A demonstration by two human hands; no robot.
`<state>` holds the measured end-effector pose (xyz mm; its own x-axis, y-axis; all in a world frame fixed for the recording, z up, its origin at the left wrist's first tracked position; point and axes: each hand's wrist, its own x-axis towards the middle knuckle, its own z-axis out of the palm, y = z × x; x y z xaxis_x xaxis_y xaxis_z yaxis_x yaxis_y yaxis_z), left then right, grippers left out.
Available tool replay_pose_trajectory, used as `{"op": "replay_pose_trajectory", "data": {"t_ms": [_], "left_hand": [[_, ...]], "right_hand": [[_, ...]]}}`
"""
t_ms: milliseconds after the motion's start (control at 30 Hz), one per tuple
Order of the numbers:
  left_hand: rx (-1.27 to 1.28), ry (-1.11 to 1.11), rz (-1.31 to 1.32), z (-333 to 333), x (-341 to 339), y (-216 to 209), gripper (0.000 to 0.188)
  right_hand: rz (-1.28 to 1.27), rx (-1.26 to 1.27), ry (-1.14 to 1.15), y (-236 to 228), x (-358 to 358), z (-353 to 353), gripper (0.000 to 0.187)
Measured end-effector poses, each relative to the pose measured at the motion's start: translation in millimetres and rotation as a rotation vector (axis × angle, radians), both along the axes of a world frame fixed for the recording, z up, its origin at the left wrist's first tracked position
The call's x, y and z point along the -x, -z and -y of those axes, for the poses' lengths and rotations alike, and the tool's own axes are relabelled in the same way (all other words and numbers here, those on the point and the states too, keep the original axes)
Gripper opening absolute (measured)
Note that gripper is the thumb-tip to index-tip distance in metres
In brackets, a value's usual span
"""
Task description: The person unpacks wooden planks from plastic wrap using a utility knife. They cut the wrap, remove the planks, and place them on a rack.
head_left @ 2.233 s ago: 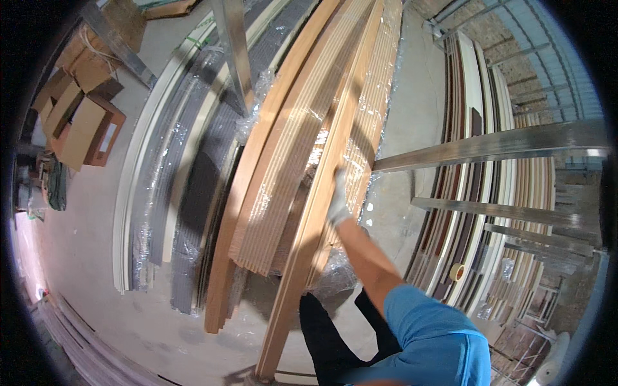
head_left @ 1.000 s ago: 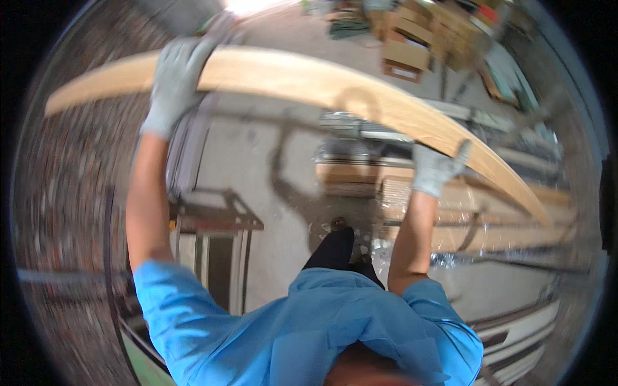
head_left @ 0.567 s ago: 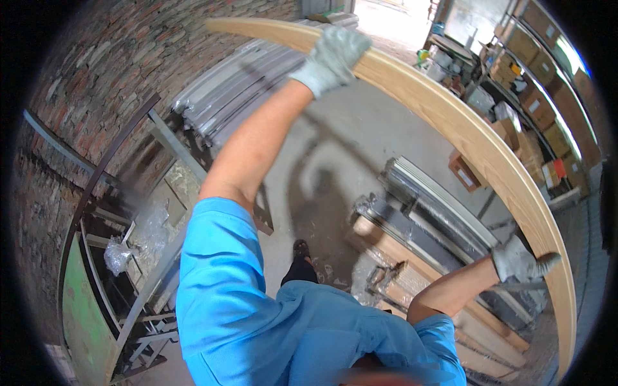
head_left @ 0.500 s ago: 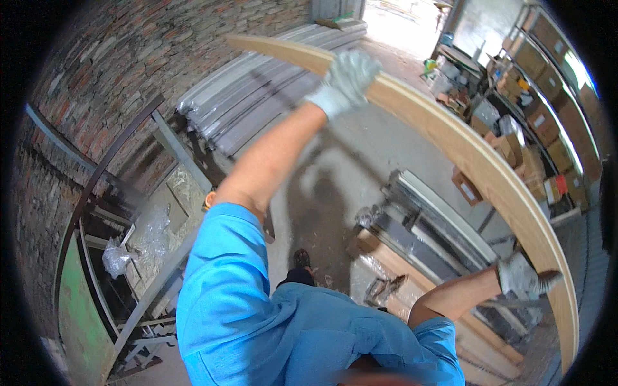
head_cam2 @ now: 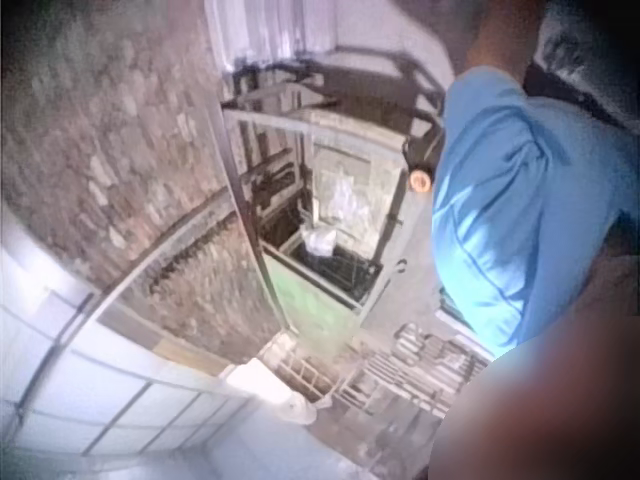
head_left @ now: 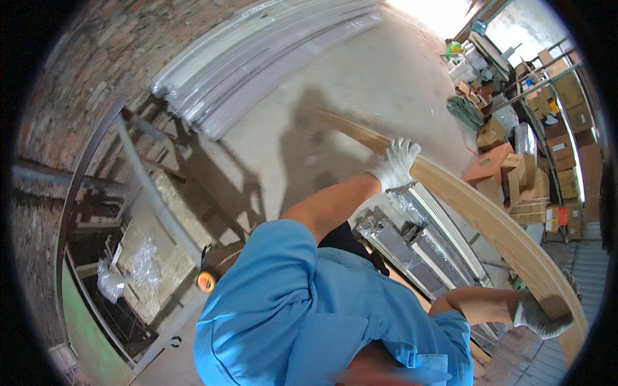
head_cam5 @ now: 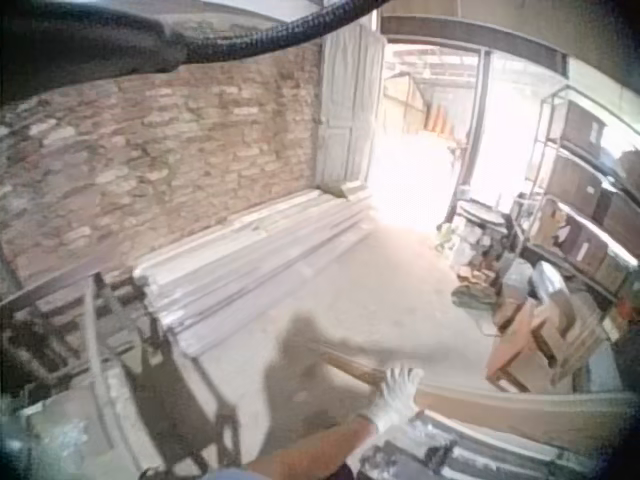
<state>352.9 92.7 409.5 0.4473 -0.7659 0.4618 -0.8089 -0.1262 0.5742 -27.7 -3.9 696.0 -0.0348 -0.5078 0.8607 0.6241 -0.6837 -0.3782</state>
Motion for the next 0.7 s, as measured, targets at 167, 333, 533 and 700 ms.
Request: {"op": "replay_pose_trajectory", "data": {"t_ms": [167,333,533,700], "left_hand": [[0.043,0.057,-0.092,109,-57,47,0.066],[0.011,0.178,-0.330,198,-124,57,0.072],[-0.046,0.239,-0.389,294,-229,52,0.081],[-0.075,0.447,-0.402,354,-327,55,0.085]], "right_hand": [[-0.005,0.025,0.398,-3,-113,86,0.044],[-0.180,0.313,0.552,3,-246,160,0.038],[-0.099,-0.208,0.626,43,-419,237,0.030],[-0.318,0.279,0.864,44,-523,289,0.033]]}}
